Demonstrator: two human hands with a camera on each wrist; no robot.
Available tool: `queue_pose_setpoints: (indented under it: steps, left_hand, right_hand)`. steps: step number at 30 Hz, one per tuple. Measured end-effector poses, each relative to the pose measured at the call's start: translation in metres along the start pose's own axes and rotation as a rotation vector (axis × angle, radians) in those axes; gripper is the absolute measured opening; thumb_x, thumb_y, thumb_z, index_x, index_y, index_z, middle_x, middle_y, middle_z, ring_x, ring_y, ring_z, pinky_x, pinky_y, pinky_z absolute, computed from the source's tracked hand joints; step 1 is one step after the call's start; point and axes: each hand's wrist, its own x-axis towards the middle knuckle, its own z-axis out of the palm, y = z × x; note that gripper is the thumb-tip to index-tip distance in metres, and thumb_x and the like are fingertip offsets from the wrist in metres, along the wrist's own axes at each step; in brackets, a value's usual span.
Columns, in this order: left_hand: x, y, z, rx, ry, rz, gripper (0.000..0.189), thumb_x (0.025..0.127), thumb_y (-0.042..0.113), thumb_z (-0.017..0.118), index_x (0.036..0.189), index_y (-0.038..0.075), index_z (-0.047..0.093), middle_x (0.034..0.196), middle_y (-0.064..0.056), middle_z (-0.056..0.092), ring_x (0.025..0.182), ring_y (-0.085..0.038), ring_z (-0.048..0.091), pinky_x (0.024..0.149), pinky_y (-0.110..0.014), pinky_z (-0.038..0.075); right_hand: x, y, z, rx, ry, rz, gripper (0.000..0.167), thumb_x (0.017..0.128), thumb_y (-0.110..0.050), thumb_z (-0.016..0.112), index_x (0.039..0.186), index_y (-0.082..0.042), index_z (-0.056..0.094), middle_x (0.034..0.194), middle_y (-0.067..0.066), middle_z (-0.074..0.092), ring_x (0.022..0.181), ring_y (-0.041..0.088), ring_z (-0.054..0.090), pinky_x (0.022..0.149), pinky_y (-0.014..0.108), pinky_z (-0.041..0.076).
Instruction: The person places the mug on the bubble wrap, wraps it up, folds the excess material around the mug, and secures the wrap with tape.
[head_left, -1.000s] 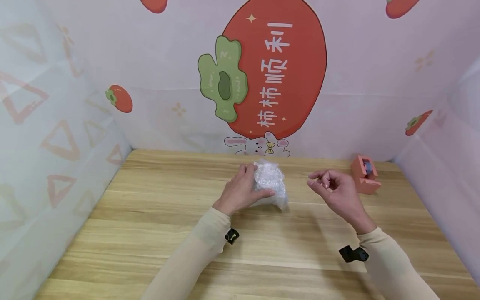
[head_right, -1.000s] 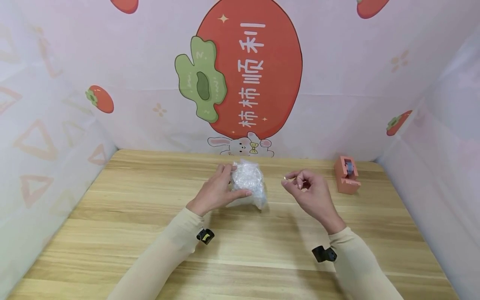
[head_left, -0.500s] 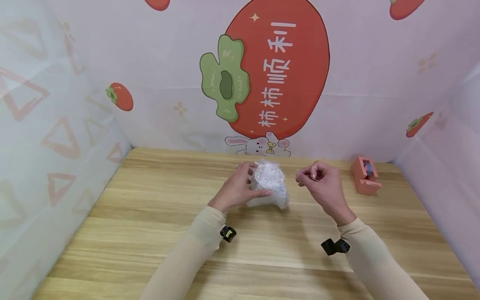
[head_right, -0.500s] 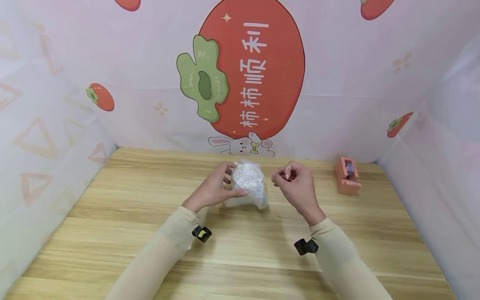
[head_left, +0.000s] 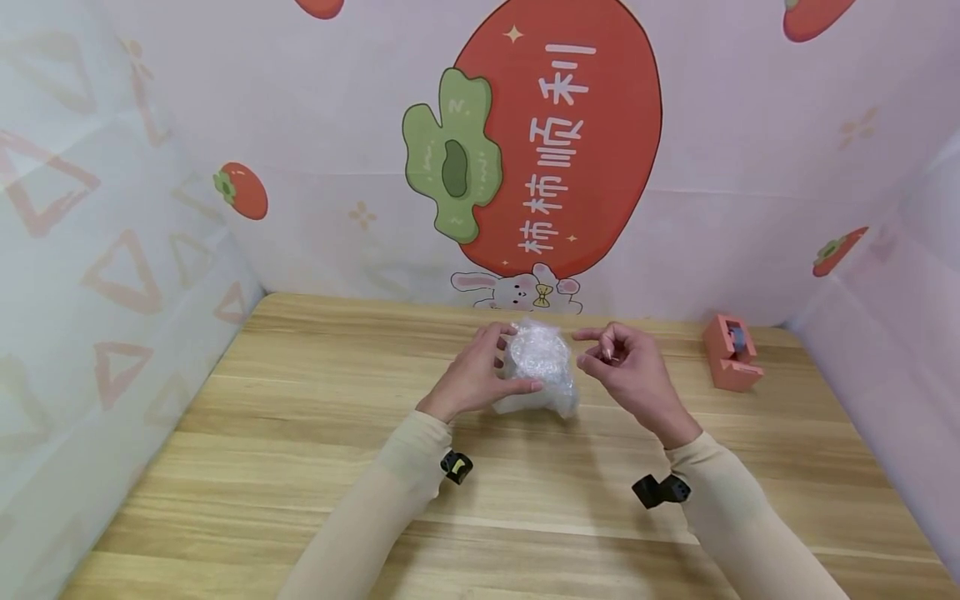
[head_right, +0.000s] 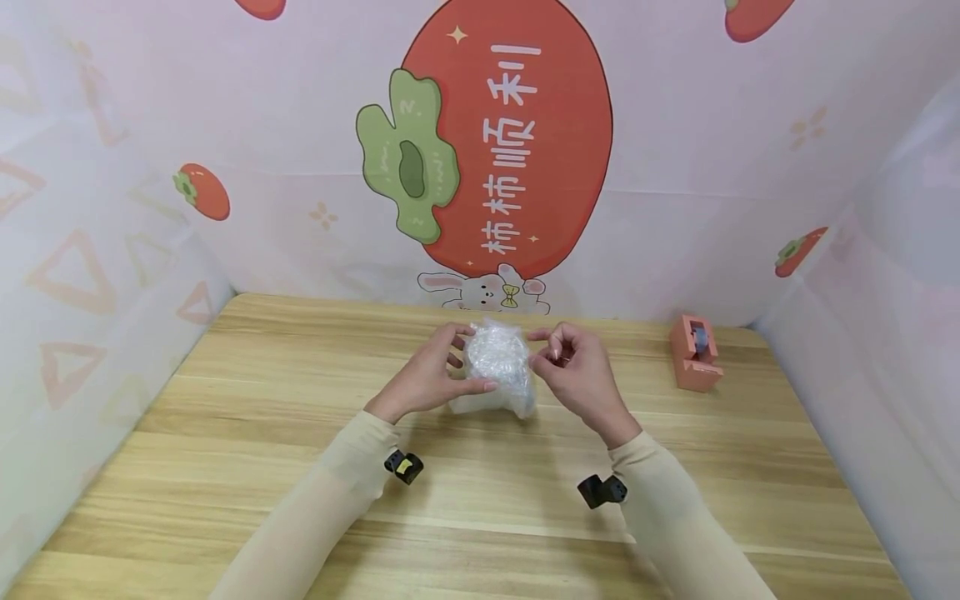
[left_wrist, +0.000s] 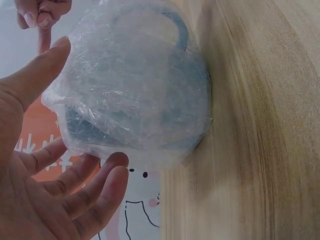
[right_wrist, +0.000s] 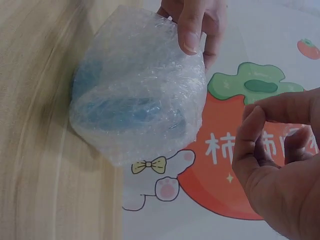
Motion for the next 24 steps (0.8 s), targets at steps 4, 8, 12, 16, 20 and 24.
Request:
queue_pose_setpoints:
  steps: [4, 8, 12, 16, 20, 24]
  left_hand:
    - [0.000, -0.003, -0.001, -0.016, -0.011, 0.008, 0.089, 0.078, 0.048, 0.087, 0.147, 0.017, 0.040, 0.131, -0.004, 0.050, 0.112, -0.025, 0.059, 0.090, -0.039, 0.056]
    - [0.002, -0.008, -0.001, -0.050, -0.023, 0.021, 0.087, 0.078, 0.046, 0.087, 0.146, 0.019, 0.040, 0.130, -0.002, 0.051, 0.111, -0.024, 0.058, 0.087, -0.037, 0.056]
    - [0.004, -0.013, -0.002, -0.106, -0.022, 0.028, 0.086, 0.078, 0.042, 0.089, 0.145, 0.020, 0.040, 0.126, -0.002, 0.053, 0.109, -0.023, 0.059, 0.086, -0.036, 0.056]
    - [0.005, -0.017, 0.000, -0.179, -0.018, 0.016, 0.088, 0.077, 0.040, 0.090, 0.145, 0.019, 0.039, 0.124, -0.003, 0.052, 0.107, -0.022, 0.059, 0.085, -0.036, 0.055]
    - [0.005, -0.019, 0.001, -0.235, -0.014, -0.013, 0.087, 0.076, 0.041, 0.091, 0.144, 0.017, 0.041, 0.124, -0.003, 0.052, 0.106, -0.022, 0.059, 0.085, -0.036, 0.055]
    - [0.003, -0.019, 0.001, -0.254, -0.009, -0.027, 0.085, 0.076, 0.040, 0.091, 0.142, 0.016, 0.043, 0.126, -0.003, 0.052, 0.107, -0.023, 0.059, 0.086, -0.037, 0.054]
  right_hand:
    - [0.009, -0.005, 0.005, -0.083, -0.055, -0.018, 0.034, 0.090, 0.002, 0.072, 0.079, -0.001, 0.040, 0.121, 0.020, 0.065, 0.081, 0.020, 0.067, 0.072, 0.024, 0.055]
    - [0.026, -0.013, 0.014, -0.108, -0.123, -0.017, 0.032, 0.092, -0.002, 0.072, 0.079, -0.003, 0.042, 0.120, 0.022, 0.061, 0.084, 0.025, 0.069, 0.074, 0.030, 0.058]
    - [0.045, -0.018, 0.026, -0.126, -0.193, 0.000, 0.029, 0.092, -0.001, 0.071, 0.081, -0.004, 0.044, 0.118, 0.023, 0.061, 0.086, 0.026, 0.069, 0.078, 0.035, 0.060]
    - [0.059, -0.020, 0.038, -0.202, -0.236, 0.012, 0.028, 0.089, -0.001, 0.073, 0.082, -0.004, 0.046, 0.105, 0.017, 0.061, 0.075, 0.021, 0.062, 0.070, 0.031, 0.057]
    - [0.069, -0.022, 0.047, -0.294, -0.280, 0.002, 0.027, 0.086, -0.002, 0.074, 0.082, -0.005, 0.048, 0.090, 0.009, 0.054, 0.067, 0.018, 0.051, 0.058, 0.029, 0.045]
    - [0.076, -0.025, 0.053, -0.370, -0.310, -0.008, 0.027, 0.085, -0.002, 0.076, 0.081, -0.007, 0.050, 0.083, 0.007, 0.052, 0.067, 0.019, 0.051, 0.057, 0.029, 0.044]
